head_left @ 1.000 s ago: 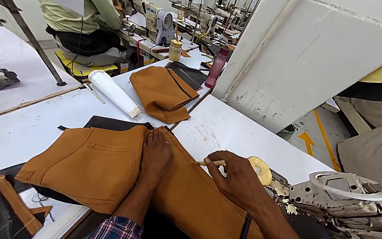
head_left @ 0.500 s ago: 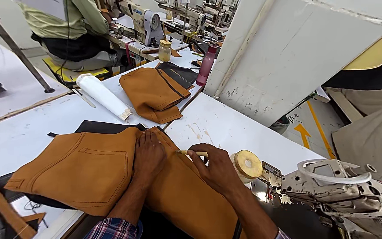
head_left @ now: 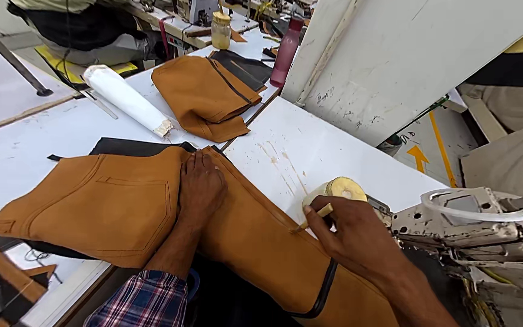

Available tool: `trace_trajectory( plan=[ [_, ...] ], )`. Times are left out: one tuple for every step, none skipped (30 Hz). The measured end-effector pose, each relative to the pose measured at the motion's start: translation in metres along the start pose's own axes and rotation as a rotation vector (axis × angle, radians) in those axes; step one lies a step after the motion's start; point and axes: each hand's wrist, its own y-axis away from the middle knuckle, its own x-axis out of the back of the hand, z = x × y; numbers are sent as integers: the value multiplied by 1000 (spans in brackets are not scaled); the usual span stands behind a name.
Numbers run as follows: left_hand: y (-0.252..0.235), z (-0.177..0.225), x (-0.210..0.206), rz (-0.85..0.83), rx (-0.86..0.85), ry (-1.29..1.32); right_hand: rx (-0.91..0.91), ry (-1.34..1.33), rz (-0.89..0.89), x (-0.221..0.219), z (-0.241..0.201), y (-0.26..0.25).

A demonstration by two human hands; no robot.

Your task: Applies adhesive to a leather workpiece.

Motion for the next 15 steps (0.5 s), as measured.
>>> trace_trajectory(
  plan=[
    [0, 0, 1, -5, -1, 1, -4, 10, 13, 2, -2, 0],
    [-1, 0, 1, -8, -4, 5, -5, -2, 28, 1, -3, -1],
    [-1, 0, 2, -6, -8, 6, -1, -36, 46, -3, -4, -3],
    [-2, 0, 2, -6, -11, 8, 6, -75, 66, -9, -5, -4],
    [-2, -1, 1, -1, -15, 15, 16, -121, 84, -14, -5, -4],
    [-2, -2, 1, 6, -16, 20, 29, -163, 97, -16, -5, -3],
    [-3, -2, 1, 8, -11, 23, 44, -190, 98, -16, -5, -2],
    [-3, -3, 2, 9, -8, 23, 52, -199, 90, -13, -4, 2],
    [-2, -4, 2, 7, -6, 19, 45, -183, 69, -8, -2, 9],
    [-2, -4, 3, 4, -8, 14, 24, -145, 39, -2, 2, 17],
    [-3, -3, 3, 1, -11, 11, -4, -94, 7, 6, 6, 26],
    [-3, -3, 3, -1, -13, 9, -30, -45, -21, 16, 11, 34],
    [-3, -3, 3, -2, -14, 6, -51, 9, -35, 24, 13, 41],
    [-3, -3, 3, -1, -13, 0, -62, 47, -29, 30, 14, 46],
    [-3, -3, 3, -3, -10, -7, -65, 64, -8, 31, 14, 49]
  ],
)
